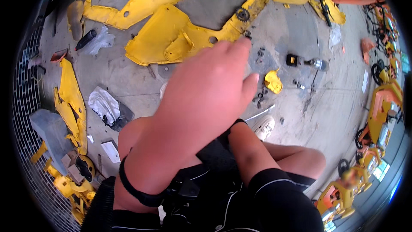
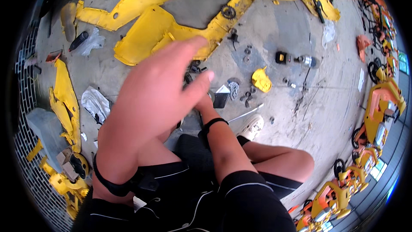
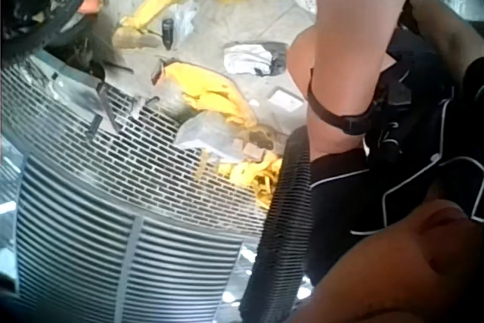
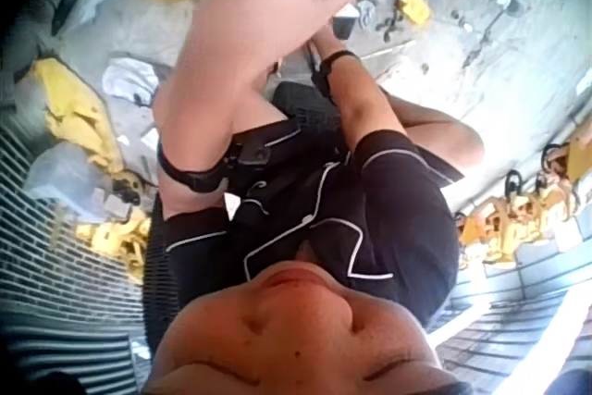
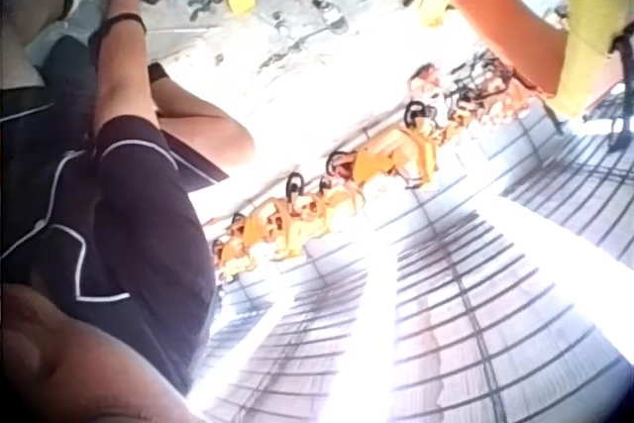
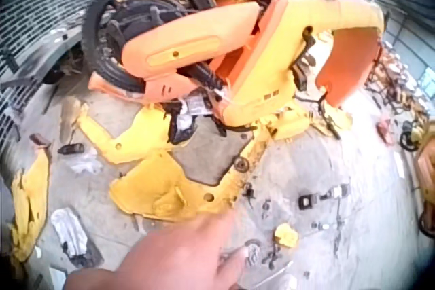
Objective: The person uses a screwdriver to pry and remove a circular metal part from a motorcycle assembly while sitting on the floor of a repair bay surrounded by plastic body panels.
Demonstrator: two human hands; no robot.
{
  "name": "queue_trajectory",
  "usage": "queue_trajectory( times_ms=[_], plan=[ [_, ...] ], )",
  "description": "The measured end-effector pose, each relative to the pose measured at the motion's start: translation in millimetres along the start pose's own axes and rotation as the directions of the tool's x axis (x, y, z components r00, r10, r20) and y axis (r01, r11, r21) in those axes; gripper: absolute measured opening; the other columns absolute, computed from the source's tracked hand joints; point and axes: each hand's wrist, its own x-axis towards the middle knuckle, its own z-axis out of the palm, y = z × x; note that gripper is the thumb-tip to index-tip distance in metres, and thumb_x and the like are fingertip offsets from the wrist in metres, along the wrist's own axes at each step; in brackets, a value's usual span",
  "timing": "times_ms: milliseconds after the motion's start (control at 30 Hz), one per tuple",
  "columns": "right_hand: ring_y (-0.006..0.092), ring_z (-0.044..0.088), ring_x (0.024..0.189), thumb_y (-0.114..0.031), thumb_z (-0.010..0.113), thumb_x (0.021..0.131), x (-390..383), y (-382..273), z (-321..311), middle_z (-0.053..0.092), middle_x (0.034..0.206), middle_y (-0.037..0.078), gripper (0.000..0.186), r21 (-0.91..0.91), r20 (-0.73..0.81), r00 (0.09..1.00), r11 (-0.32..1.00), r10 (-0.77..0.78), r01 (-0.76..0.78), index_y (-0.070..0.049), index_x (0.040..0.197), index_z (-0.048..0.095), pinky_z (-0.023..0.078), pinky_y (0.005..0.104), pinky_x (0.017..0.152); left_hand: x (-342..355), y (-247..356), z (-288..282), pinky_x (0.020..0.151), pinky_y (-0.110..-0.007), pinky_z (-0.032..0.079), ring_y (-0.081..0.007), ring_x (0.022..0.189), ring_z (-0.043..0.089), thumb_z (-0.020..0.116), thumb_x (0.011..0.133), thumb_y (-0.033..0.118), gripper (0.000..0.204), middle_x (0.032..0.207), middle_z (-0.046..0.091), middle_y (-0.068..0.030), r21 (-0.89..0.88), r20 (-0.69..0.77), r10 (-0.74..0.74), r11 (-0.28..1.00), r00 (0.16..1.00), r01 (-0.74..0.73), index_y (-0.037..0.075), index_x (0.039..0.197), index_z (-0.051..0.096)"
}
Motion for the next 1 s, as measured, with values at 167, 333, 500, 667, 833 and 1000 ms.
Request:
queue_trajectory(
  times_ms=[167, 333, 500, 667, 833, 1000],
  plan=[
    [0.0389, 0.065, 0.114, -0.025, 0.055, 0.093, -19, -27, 16, 0.066, 0.123, 0.024, 0.037, 0.02, -0.026, 0.998, 0.998, -0.051, 0.052, -0.005, 0.122, 0.066, 0.052, 0.0481, 0.096, 13, -8, 2, 0.095, -0.043, 0.051, -0.0375, 0.11, 0.064, 0.066, 0.093, 0.028, 0.048, 0.124, 0.066, -0.018, -0.03, -0.107, -0.035, 0.999, 0.994, 0.032, 0.0, 0.132, 0.058],
    [0.0378, 0.064, 0.115, -0.027, 0.055, 0.094, -34, -46, 13, 0.065, 0.127, 0.023, 0.039, 0.018, -0.004, 0.988, 0.988, -0.152, 0.152, -0.005, 0.124, 0.065, 0.052, 0.0481, 0.096, 15, -6, 6, 0.094, -0.042, 0.052, -0.0369, 0.112, 0.064, 0.066, 0.094, 0.03, 0.047, 0.123, 0.066, -0.019, -0.076, -0.061, -0.038, 0.997, 0.997, 0.034, 0.003, 0.131, 0.059],
    [0.0364, 0.064, 0.116, -0.028, 0.056, 0.094, -24, -46, -11, 0.065, 0.128, 0.023, 0.038, -0.139, 0.063, 0.894, 0.883, -0.444, 0.448, -0.006, 0.124, 0.064, 0.052, 0.0479, 0.095, 26, -12, 19, 0.092, -0.041, 0.053, -0.0353, 0.108, 0.066, 0.067, 0.094, 0.031, 0.047, 0.119, 0.068, -0.0181, -0.078, -0.034, -0.003, 0.997, 0.999, 0.001, 0.004, 0.131, 0.06],
    [0.0371, 0.07, 0.098, -0.028, 0.069, 0.088, 6, 19, -8, 0.071, 0.107, 0.02, 0.032, 0.528, -0.183, 0.934, 0.771, -0.306, 0.356, -0.008, 0.113, 0.066, 0.055, 0.0473, 0.082, 30, -6, 22, 0.09, -0.039, 0.053, -0.0324, 0.106, 0.067, 0.069, 0.093, 0.029, 0.047, 0.116, 0.068, -0.0185, -0.142, -0.013, -0.008, 0.99, 1.0, 0.006, 0.003, 0.131, 0.06],
    [0.0355, 0.071, 0.085, -0.033, 0.074, 0.087, 7, 81, -48, 0.073, 0.091, 0.017, 0.034, 0.228, -0.277, 0.959, 0.967, -0.052, 0.118, -0.005, 0.103, 0.063, 0.055, 0.0475, 0.075, 27, -7, 17, 0.089, -0.039, 0.053, -0.029, 0.103, 0.066, 0.069, 0.093, 0.027, 0.045, 0.114, 0.068, -0.0165, -0.174, -0.028, 0.043, 0.984, 0.999, -0.048, 0.003, 0.13, 0.06],
    [0.0377, 0.058, 0.104, -0.038, 0.078, 0.082, -21, -3, -78, 0.063, 0.107, 0.018, 0.047, -0.013, -0.403, 0.915, 1.0, 0.016, -0.023, -0.003, 0.111, 0.063, 0.049, 0.0473, 0.089, 13, -9, -1, 0.088, -0.037, 0.051, -0.0248, 0.102, 0.065, 0.071, 0.091, 0.022, 0.044, 0.115, 0.069, -0.0131, -0.206, 0.029, -0.039, 0.978, 0.999, 0.044, 0.003, 0.13, 0.061]
  ],
)
